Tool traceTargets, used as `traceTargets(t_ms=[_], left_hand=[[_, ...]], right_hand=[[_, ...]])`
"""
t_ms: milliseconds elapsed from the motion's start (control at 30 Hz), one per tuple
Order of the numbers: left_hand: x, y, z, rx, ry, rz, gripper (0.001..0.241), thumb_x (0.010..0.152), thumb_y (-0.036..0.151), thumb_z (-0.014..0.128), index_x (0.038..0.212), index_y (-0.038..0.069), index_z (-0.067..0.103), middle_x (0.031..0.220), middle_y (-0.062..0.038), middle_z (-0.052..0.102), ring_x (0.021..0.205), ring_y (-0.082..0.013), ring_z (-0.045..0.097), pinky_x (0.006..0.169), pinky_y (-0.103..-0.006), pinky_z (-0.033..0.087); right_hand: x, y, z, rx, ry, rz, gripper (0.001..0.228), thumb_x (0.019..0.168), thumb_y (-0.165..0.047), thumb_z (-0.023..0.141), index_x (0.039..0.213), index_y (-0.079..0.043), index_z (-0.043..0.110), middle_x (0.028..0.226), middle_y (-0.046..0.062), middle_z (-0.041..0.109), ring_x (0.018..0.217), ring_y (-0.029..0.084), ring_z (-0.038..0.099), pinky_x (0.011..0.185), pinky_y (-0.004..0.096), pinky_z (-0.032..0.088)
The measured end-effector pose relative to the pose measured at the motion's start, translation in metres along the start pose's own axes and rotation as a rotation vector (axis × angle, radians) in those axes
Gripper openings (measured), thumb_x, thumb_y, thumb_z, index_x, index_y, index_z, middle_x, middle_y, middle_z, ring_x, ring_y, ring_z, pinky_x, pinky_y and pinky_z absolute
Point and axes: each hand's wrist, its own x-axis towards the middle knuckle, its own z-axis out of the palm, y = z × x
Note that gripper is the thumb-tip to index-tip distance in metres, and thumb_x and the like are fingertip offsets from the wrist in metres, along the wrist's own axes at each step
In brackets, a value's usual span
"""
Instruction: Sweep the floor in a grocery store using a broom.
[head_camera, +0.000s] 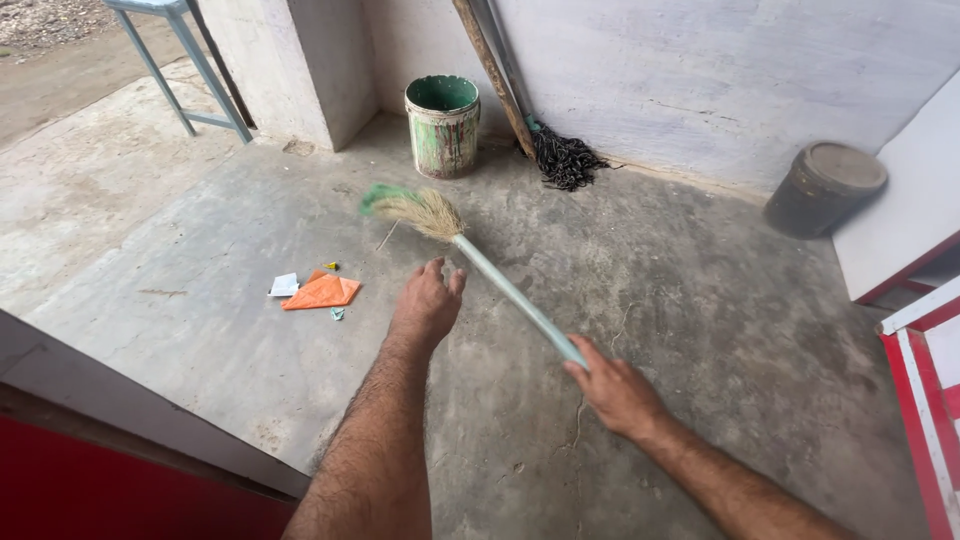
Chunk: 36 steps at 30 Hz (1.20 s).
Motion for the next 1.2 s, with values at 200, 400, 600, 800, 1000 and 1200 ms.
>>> traceTargets(t_ms=[200,400,600,800,1000,1200], left_hand=[[0.007,0.002,0.020,0.048,0.006,0.030,0.060,0.105,0.046,0.047,0.153,0.011,0.042,0.152,-0.016,0.047,0.142,-0.0317,0.047,0.118,-0.0478,0.042],[0.004,0.012,0.034,0.019,-0.003,0.069,0.060,0.105,0.046,0.045,0.153,0.011,0.043,0.153,-0.015,0.048,0.139,-0.0306,0.051,0.117,-0.0468,0.044],[0.012,0.003,0.043,0.097,-0.052,0.023,0.062,0.106,0.048,0.043,0.154,0.009,0.040,0.153,-0.019,0.045,0.141,-0.0305,0.048,0.116,-0.0471,0.044],[0.009,0.005,0.037,0.075,-0.035,0.040,0.061,0.105,0.047,0.044,0.153,0.010,0.042,0.153,-0.017,0.046,0.141,-0.0307,0.049,0.116,-0.0473,0.044],[0.014,0.004,0.049,0.080,-0.039,0.050,0.062,0.106,0.048,0.046,0.154,0.008,0.041,0.153,-0.018,0.046,0.142,-0.0318,0.047,0.117,-0.0468,0.043],[0.002,0.013,0.037,0.041,-0.057,0.000,0.061,0.105,0.047,0.045,0.155,0.013,0.040,0.155,-0.015,0.045,0.142,-0.0302,0.048,0.118,-0.0472,0.043]], right_hand=[[0.045,0.080,0.014,-0.336,-0.061,-0.066,0.029,0.108,-0.033,0.047,0.122,-0.009,0.054,0.078,0.000,0.065,0.055,0.012,0.066,0.042,0.032,0.057],[0.005,-0.040,-0.023,-0.305,-0.043,-0.038,0.034,0.106,-0.036,0.049,0.126,-0.009,0.054,0.083,0.009,0.071,0.068,0.022,0.073,0.058,0.042,0.063],[0.010,-0.053,-0.023,-0.328,-0.096,-0.007,0.045,0.105,-0.027,0.050,0.144,-0.008,0.041,0.087,0.013,0.071,0.083,0.028,0.077,0.070,0.044,0.066],[0.014,-0.045,-0.020,-0.352,-0.094,0.018,0.038,0.104,-0.025,0.054,0.135,-0.005,0.047,0.092,0.012,0.070,0.084,0.024,0.077,0.069,0.040,0.068],[0.007,-0.048,-0.031,-0.365,-0.019,-0.034,0.038,0.107,-0.041,0.047,0.136,-0.015,0.053,0.085,0.007,0.071,0.076,0.019,0.074,0.064,0.039,0.064],[0.009,-0.023,-0.044,-0.415,0.066,-0.156,0.042,0.103,-0.046,0.047,0.140,-0.027,0.050,0.094,0.002,0.071,0.076,0.016,0.073,0.061,0.037,0.063]])
